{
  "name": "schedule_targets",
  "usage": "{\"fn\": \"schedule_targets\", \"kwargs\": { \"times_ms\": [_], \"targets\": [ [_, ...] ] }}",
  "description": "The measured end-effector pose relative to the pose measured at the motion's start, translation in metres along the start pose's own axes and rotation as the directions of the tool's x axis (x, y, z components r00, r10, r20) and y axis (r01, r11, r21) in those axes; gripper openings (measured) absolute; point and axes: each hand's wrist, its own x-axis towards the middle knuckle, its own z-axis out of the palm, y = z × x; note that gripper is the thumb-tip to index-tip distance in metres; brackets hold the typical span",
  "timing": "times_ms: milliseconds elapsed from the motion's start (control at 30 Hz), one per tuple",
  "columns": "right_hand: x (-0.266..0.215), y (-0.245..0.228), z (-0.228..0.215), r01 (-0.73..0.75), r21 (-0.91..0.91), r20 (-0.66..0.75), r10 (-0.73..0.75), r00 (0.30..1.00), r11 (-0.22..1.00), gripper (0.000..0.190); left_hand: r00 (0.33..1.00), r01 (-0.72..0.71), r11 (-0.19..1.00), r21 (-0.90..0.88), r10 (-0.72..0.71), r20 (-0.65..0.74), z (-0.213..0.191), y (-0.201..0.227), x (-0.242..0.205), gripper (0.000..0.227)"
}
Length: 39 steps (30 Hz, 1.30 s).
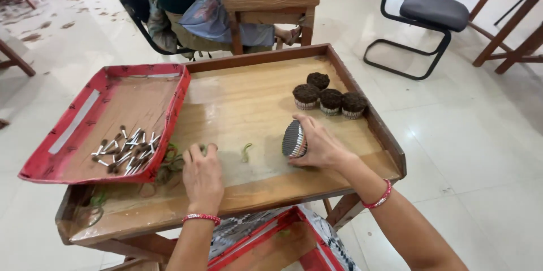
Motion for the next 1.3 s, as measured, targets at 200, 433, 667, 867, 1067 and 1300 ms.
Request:
{"fn": "schedule_targets", "kwargs": {
  "times_ms": [200,433,667,867,1067,1300],
  "targets": [
    [0.018,-0.029,0.03,-0.057,-0.189,0.136,0.084,0.987,0.98,0.122,0.994,-0.041,0.873,-0.485,0.086,0.072,-0.018,0.069,0.002,0.022],
    [0.023,-0.037,0.027,0.005,-0.225,0.096,0.018,0.995,0.974,0.098,0.945,0.274,0.589,-0.76,-0.019,0.326,0.0,0.078,0.005,0.017],
    [0.033,-0.045,0.026,-0.106,-0.263,0.168,0.154,0.974,0.959,0.085,0.97,0.135,0.728,-0.672,0.042,0.241,-0.009,0.084,0.009,0.025],
    [0.033,-0.05,0.029,-0.158,-0.252,0.176,0.206,0.963,0.955,0.089,0.956,0.193,0.739,-0.645,0.005,0.293,-0.012,0.083,0.011,0.026],
    [0.028,-0.046,0.034,-0.144,-0.225,0.138,0.177,0.974,0.964,0.085,0.945,0.215,0.745,-0.631,0.005,0.328,-0.013,0.082,0.014,0.032],
    [0.027,-0.041,0.031,-0.105,-0.203,0.122,0.132,0.984,0.974,0.091,0.921,0.291,0.708,-0.644,-0.025,0.388,-0.011,0.086,0.018,0.036]
  ]
}}
